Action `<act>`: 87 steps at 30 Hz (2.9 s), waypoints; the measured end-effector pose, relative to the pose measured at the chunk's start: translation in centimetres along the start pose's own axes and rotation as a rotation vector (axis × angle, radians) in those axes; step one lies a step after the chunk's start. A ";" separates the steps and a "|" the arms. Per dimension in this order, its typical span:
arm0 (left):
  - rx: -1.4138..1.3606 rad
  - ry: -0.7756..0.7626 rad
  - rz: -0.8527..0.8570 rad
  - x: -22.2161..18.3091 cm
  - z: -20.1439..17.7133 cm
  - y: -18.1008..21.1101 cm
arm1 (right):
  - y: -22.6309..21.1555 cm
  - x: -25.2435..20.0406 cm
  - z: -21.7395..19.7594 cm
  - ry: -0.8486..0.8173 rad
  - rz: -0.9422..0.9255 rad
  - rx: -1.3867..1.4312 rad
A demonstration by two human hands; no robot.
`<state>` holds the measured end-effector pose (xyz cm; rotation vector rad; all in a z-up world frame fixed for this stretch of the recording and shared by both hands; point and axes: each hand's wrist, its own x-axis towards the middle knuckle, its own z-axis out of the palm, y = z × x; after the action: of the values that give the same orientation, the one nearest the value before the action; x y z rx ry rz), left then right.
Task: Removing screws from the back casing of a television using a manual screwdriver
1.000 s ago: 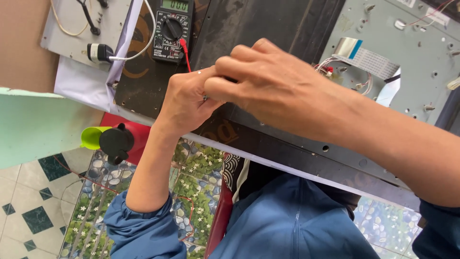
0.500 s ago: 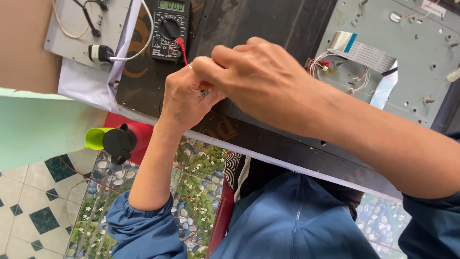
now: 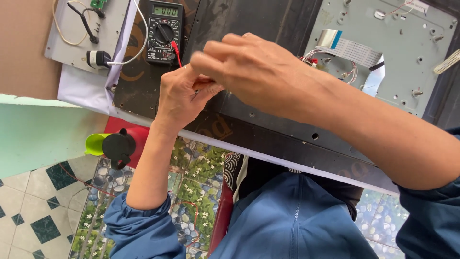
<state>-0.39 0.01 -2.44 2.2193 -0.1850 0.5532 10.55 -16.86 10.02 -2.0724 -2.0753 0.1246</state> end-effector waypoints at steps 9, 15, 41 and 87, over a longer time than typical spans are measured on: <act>0.128 0.116 -0.007 -0.9 1.4 -1.1 | -3.1 3.8 4.4 0.747 0.468 0.616; 0.075 0.160 -0.036 -1.3 1.8 -0.7 | -4.8 5.9 4.2 1.024 0.670 1.003; -0.154 -0.045 -0.082 0.8 -1.1 2.0 | -0.5 2.8 6.1 0.822 0.398 1.183; -0.153 -0.019 -0.200 -0.6 0.9 -1.7 | 0.3 3.2 3.6 0.332 0.246 1.198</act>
<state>-0.14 0.39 -4.37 2.0655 -0.0133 0.3952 10.13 -13.41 6.77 -1.3924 -1.0434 0.7727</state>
